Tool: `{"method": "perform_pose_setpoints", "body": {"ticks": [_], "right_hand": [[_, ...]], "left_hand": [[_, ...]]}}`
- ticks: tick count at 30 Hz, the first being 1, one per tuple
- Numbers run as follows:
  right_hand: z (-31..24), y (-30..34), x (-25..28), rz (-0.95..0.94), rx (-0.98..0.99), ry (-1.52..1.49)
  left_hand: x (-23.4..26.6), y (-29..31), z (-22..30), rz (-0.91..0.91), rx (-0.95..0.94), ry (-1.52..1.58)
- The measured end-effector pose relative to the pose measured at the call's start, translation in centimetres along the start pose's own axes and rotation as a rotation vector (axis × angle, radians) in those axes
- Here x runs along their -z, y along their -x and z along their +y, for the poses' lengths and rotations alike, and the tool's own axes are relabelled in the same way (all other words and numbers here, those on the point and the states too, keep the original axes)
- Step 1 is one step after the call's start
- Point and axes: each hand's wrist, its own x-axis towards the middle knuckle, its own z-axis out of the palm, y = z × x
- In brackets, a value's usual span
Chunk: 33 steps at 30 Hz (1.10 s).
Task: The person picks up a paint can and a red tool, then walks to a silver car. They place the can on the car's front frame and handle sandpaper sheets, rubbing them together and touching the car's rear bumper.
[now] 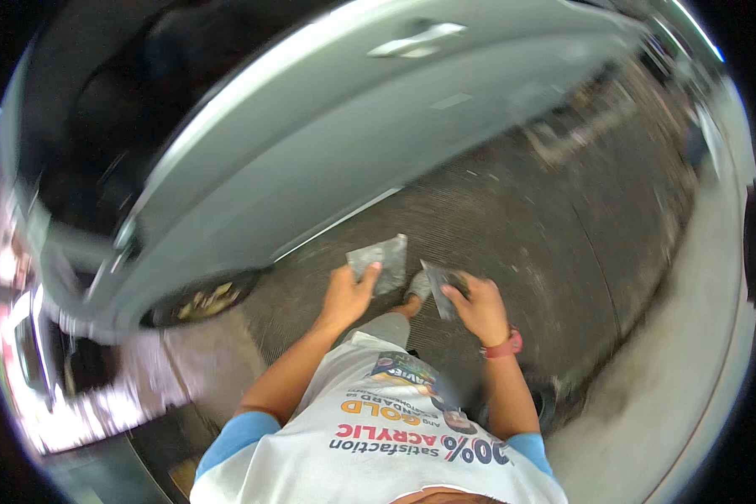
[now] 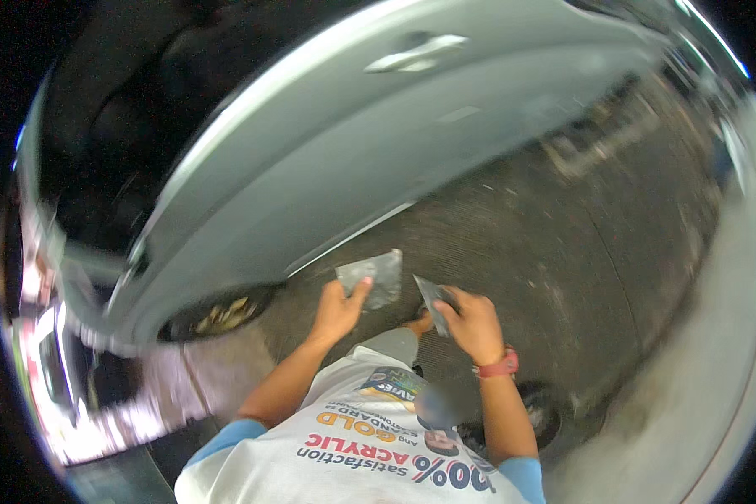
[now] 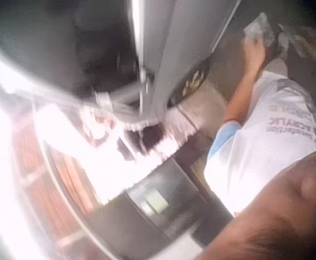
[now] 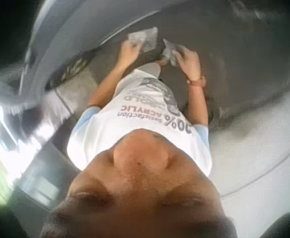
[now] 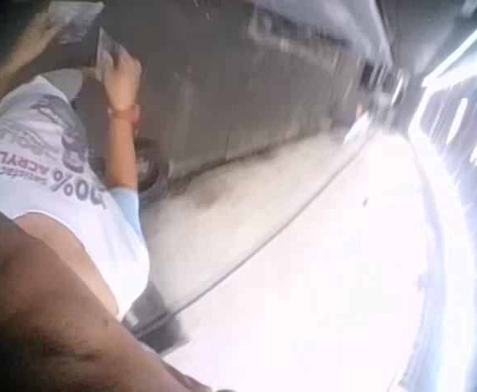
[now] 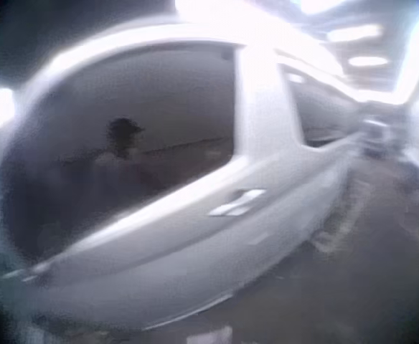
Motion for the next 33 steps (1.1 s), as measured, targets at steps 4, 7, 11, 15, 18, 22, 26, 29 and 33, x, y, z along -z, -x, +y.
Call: {"method": "perform_pose_setpoints", "body": {"ticks": [4,7,11,15,18,22,26,29,33], "right_hand": [[0.2,-4.4,5.6,0.288,0.219,0.28],[5.2,-5.6,10.8,0.303,0.158,0.448],[17.6,-3.7,18.4,0.503,-0.508,0.397],[26.6,1.8,21.0,0.936,-0.686,0.044],[32.4,4.1,28.3,0.822,-0.843,-0.318],[36.5,-0.1,36.5,0.908,-0.475,-0.421],[42.0,-4.5,46.9,0.732,-0.358,-0.575],[46.8,-5.1,54.4,0.524,-0.465,-0.548],[53.0,-7.9,62.3,0.525,-0.601,-0.593]], "left_hand": [[-9.8,-10.3,6.3,-0.282,-0.142,-0.127],[-18.3,-14.3,12.6,-0.476,-0.344,-0.016],[-26.3,-17.8,22.1,-0.787,-0.359,-0.223],[-32.4,-22.9,26.0,-0.974,-0.477,-0.038],[-42.4,-25.3,30.1,-1.059,-0.496,-0.086],[-53.7,-26.9,33.5,-1.238,-0.443,-0.102],[-63.2,-29.5,39.3,-1.27,-0.406,-0.108],[-67.9,-33.5,44.2,-1.11,-0.278,-0.036],[-72.7,-39.9,48.9,-0.872,-0.127,0.236]]}}
